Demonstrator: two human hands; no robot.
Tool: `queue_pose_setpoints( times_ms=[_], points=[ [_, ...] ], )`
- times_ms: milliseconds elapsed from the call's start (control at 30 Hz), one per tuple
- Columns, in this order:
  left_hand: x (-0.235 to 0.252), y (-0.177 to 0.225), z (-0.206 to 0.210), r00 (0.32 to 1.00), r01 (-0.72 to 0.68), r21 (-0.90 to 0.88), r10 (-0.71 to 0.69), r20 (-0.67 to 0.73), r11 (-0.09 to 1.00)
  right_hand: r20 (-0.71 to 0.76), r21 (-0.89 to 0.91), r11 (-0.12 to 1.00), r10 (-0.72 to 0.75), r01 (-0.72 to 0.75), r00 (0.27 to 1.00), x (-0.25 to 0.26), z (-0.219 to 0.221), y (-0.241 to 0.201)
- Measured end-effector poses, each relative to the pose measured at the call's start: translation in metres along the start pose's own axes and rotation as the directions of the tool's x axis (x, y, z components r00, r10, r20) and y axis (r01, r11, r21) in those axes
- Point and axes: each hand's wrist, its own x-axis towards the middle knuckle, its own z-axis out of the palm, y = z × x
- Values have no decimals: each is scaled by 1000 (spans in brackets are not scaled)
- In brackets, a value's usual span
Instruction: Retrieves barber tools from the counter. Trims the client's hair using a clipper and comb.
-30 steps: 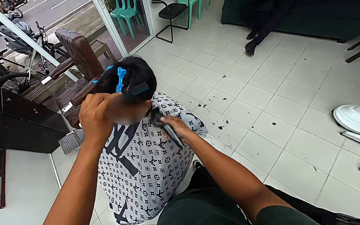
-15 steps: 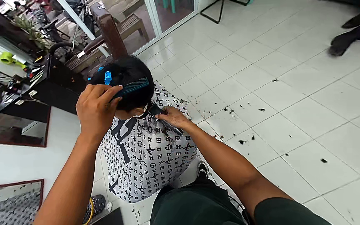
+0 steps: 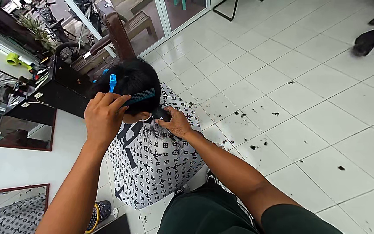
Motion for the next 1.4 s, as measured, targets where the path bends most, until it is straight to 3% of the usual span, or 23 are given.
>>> queue_pose_setpoints(
  times_ms=[133,300,367,467,533,633,800,967,1133,1300,1400],
  points=[
    [-5,-7,2,1000,-8,-28,9,23,1000,-52,-48,998,-30,28,998,-6,2,-14],
    [-12,-15,8,1000,-6,-73,7,17,997,-147,-162,967,-222,198,964,-11,6,-24],
    [-13,-17,8,1000,-10,-74,11,9,997,-141,-207,967,-177,146,974,-14,4,-29],
    [-15,-19,6,1000,-16,-72,15,-9,997,-111,-214,976,10,-34,994,-16,-1,-42],
    [-15,-21,7,1000,-23,-76,22,-18,997,-100,-224,974,2,-25,995,-18,0,-54],
    [-16,-23,9,999,-39,-84,38,-16,996,-99,-264,960,-128,98,987,-19,3,-58],
    [-19,-27,6,998,-41,-101,37,-44,994,-106,-325,943,32,-66,994,-23,-7,-60],
    [-19,-30,10,998,-47,-121,43,-38,992,-85,-320,928,-230,192,969,-24,7,-75],
    [-22,-31,2,998,-32,-124,26,-50,992,-60,-390,914,93,-109,994,-21,-8,-77],
    [-21,-35,6,999,-30,-137,26,-37,990,-11,-330,939,-113,103,994,-19,4,-89],
    [-22,-34,4,999,-35,-135,29,-46,990,-26,-399,916,32,-40,999,-20,-4,-85]
  ],
)
